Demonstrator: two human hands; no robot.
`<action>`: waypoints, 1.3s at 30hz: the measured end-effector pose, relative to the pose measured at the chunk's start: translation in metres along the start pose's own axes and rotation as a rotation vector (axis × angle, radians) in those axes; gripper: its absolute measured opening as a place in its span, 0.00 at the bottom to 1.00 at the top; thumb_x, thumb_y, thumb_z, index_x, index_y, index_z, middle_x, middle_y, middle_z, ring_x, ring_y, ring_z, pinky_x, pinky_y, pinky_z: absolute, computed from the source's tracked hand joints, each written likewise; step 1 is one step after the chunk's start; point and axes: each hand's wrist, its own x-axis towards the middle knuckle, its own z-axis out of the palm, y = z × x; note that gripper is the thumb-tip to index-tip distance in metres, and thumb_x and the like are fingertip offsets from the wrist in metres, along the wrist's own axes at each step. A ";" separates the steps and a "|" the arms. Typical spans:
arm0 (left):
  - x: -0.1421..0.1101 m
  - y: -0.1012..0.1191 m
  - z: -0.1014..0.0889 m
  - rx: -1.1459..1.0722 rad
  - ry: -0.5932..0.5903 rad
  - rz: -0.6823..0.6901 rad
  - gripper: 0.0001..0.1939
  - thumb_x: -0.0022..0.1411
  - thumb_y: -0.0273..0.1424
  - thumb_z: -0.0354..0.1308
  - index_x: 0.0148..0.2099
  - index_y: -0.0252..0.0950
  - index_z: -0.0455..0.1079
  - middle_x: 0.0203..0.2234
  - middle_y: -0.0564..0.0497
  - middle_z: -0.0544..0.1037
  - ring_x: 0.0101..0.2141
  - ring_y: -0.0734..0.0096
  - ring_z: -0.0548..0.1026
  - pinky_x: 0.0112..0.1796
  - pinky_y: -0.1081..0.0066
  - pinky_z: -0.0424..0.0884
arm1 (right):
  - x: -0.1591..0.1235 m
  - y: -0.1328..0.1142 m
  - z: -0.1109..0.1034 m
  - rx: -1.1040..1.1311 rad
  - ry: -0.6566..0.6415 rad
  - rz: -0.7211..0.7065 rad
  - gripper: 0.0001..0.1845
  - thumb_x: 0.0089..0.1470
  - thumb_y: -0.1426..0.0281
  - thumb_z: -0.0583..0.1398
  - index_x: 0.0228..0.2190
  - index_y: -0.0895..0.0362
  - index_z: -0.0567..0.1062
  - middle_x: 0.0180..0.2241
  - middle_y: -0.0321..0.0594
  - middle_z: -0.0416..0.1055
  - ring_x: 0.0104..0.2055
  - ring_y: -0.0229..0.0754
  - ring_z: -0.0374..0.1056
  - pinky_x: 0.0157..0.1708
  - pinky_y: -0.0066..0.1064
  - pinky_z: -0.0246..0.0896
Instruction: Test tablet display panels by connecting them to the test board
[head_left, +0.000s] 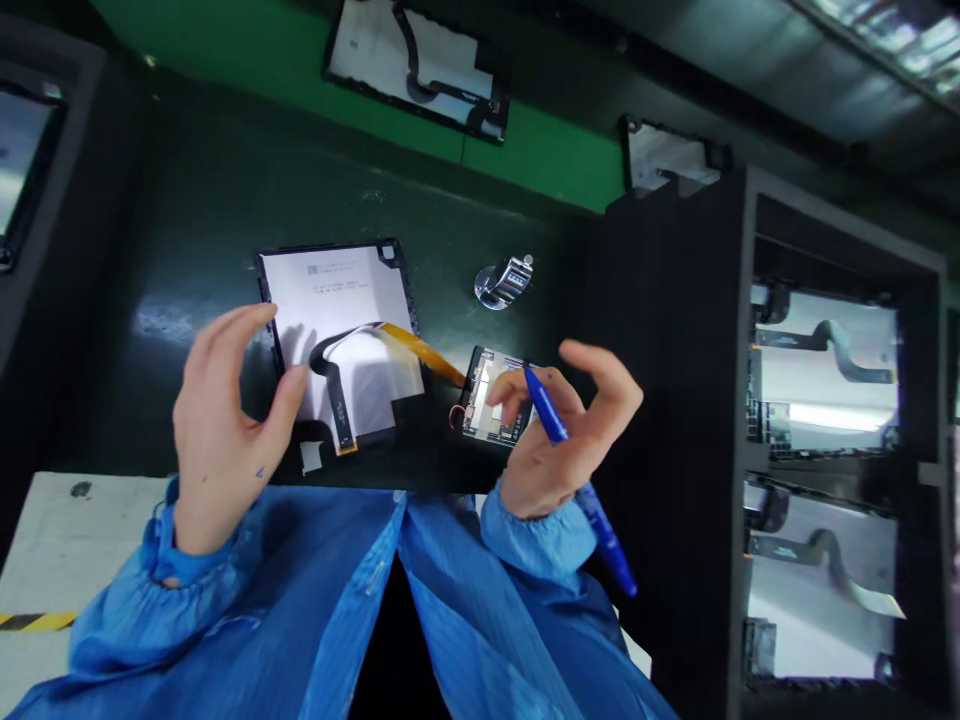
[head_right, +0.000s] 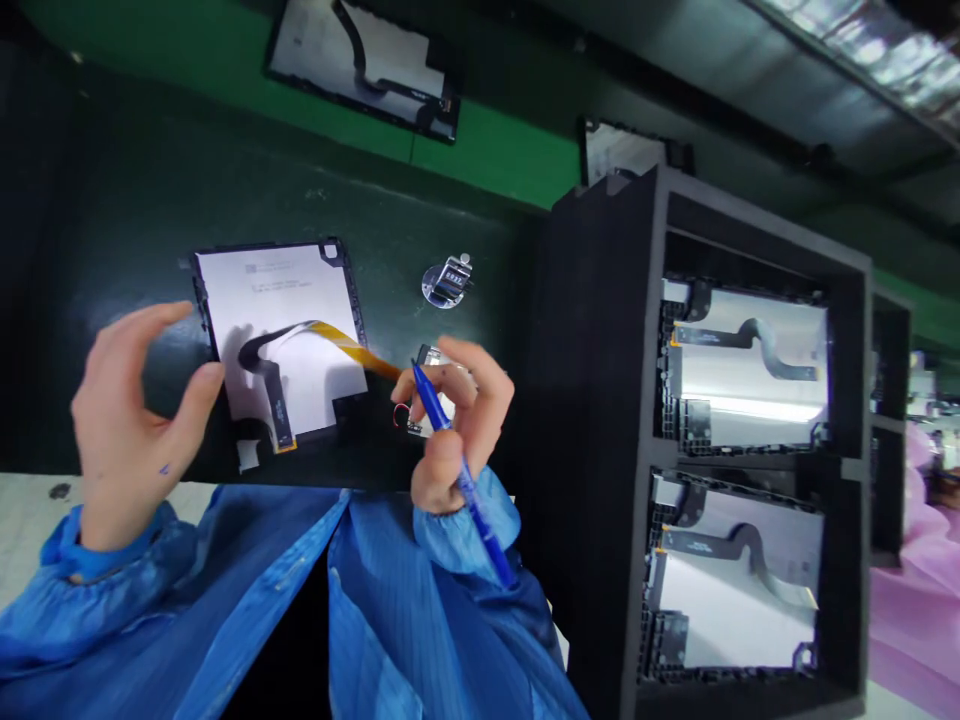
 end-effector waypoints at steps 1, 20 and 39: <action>-0.003 -0.010 0.001 0.060 -0.016 -0.014 0.28 0.66 0.35 0.59 0.65 0.29 0.64 0.61 0.34 0.67 0.63 0.47 0.63 0.64 0.51 0.56 | -0.006 0.001 0.007 0.017 -0.021 -0.018 0.23 0.63 0.44 0.51 0.46 0.48 0.67 0.30 0.40 0.68 0.30 0.46 0.68 0.31 0.40 0.66; -0.016 -0.041 0.024 0.087 -0.098 0.001 0.29 0.68 0.26 0.43 0.69 0.24 0.51 0.68 0.31 0.57 0.70 0.53 0.47 0.67 0.42 0.30 | -0.031 0.052 0.086 -0.320 -0.241 -0.217 0.18 0.58 0.72 0.57 0.19 0.55 0.57 0.17 0.27 0.54 0.18 0.29 0.53 0.24 0.22 0.55; -0.021 -0.043 0.021 0.000 0.014 -0.017 0.32 0.62 0.26 0.53 0.68 0.27 0.54 0.63 0.37 0.67 0.66 0.53 0.61 0.68 0.47 0.43 | -0.047 0.052 0.074 -0.860 -0.688 -0.716 0.31 0.64 0.64 0.61 0.65 0.54 0.62 0.67 0.39 0.59 0.71 0.51 0.51 0.71 0.57 0.44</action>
